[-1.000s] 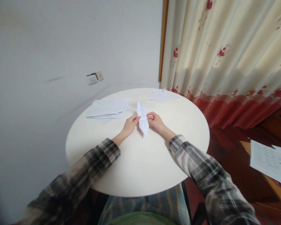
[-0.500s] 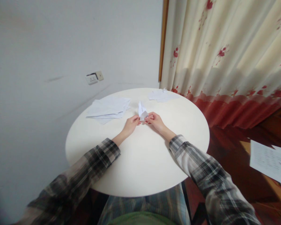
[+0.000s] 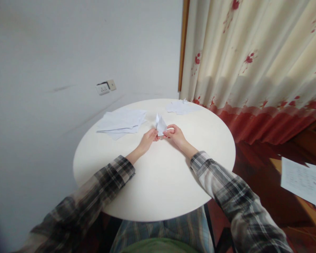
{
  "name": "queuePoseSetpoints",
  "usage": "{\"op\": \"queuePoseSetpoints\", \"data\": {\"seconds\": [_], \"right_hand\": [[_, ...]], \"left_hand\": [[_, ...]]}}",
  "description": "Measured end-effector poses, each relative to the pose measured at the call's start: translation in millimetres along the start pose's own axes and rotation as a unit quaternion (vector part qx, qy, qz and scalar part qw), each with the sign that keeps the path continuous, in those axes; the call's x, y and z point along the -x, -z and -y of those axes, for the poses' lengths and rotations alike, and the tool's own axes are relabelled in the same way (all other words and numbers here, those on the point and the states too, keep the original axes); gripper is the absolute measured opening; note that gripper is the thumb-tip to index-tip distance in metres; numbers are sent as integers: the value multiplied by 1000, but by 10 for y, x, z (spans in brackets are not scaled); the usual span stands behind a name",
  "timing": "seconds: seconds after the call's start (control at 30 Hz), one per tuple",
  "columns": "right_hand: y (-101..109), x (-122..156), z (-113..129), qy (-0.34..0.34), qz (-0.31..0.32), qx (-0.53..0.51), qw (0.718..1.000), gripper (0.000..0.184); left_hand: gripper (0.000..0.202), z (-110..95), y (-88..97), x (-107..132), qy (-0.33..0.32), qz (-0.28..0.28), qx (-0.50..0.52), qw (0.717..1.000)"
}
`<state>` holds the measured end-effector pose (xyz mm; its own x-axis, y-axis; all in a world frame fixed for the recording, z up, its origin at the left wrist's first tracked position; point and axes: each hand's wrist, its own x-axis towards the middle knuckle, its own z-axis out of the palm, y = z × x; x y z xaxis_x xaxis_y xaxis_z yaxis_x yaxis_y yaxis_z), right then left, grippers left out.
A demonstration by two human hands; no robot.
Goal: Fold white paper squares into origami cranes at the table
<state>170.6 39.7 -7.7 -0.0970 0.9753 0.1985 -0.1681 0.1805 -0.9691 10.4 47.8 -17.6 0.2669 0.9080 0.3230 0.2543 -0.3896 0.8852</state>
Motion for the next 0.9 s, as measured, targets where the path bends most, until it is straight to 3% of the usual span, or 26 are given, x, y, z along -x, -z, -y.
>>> {"op": "queuePoseSetpoints", "data": {"seconds": [0.23,0.53,0.9], "right_hand": [[-18,32,30,-19,27,-7,999,34],[-25,64,53,-10,71,4,997,28],[-28,96,31,-57,151,-42,986,24]], "left_hand": [[33,75,-14,-20,-9,-19,-48,999],[37,87,-47,-52,37,1,53,998],[45,-7,-34,-1,52,2,55,997]]}}
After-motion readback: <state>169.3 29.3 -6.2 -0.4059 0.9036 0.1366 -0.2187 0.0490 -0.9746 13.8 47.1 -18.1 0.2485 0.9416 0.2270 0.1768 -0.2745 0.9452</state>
